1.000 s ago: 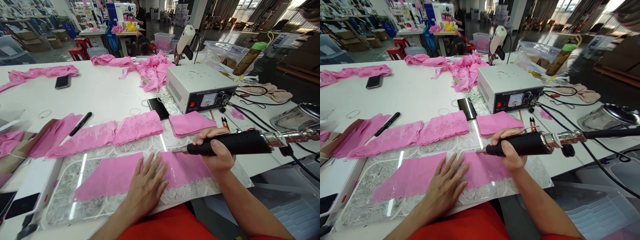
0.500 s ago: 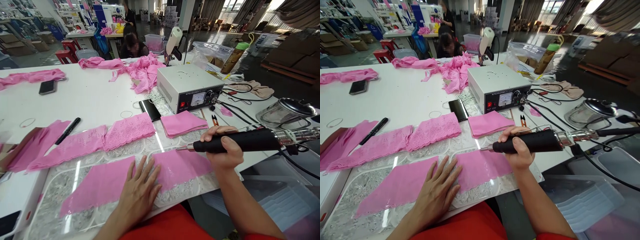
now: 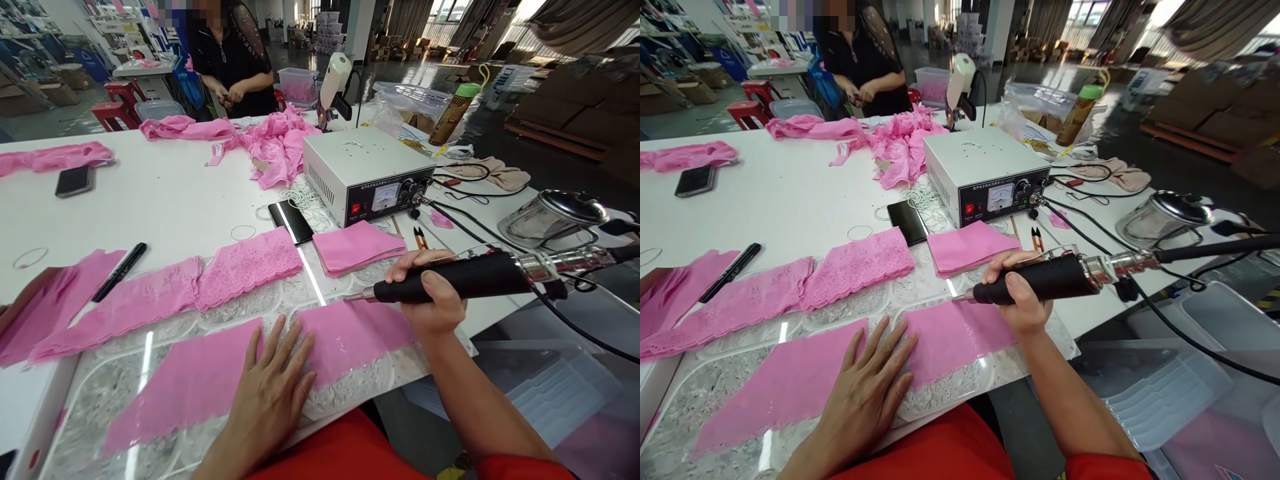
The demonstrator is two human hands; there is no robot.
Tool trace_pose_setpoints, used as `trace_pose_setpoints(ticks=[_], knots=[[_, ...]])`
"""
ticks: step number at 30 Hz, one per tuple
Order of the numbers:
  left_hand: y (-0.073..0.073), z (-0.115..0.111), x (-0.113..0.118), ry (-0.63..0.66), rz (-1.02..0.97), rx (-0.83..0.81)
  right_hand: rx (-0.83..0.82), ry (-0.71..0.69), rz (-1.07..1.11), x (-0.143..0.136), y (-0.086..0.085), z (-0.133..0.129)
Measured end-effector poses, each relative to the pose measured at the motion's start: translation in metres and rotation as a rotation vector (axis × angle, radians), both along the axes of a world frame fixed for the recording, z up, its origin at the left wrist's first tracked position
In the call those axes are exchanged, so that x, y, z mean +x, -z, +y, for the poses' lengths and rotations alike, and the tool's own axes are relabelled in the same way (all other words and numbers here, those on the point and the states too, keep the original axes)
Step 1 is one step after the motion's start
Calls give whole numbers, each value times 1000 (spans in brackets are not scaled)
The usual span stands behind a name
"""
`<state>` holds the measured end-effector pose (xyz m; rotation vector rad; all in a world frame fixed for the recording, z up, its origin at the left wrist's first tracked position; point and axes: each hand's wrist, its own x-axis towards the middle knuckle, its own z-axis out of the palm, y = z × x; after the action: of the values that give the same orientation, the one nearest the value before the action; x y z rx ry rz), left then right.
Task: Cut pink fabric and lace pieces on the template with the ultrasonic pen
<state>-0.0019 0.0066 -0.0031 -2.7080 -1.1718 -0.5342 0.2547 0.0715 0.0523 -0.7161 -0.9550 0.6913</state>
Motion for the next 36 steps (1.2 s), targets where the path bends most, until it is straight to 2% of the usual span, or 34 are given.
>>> trace_pose_setpoints(ticks=[7, 10, 17, 31, 36], knots=[[1, 3, 0, 3, -19, 1, 30, 212, 90, 26, -3, -1], [2, 4, -1, 10, -12, 6, 11, 246, 85, 32, -1, -4], [3, 4, -2, 9, 11, 23, 23, 223, 36, 27, 3, -4], [1, 5, -3, 29, 11, 31, 49, 160, 76, 27, 5, -1], [2, 7, -2, 43, -3, 39, 69, 210, 113, 32, 2, -3]])
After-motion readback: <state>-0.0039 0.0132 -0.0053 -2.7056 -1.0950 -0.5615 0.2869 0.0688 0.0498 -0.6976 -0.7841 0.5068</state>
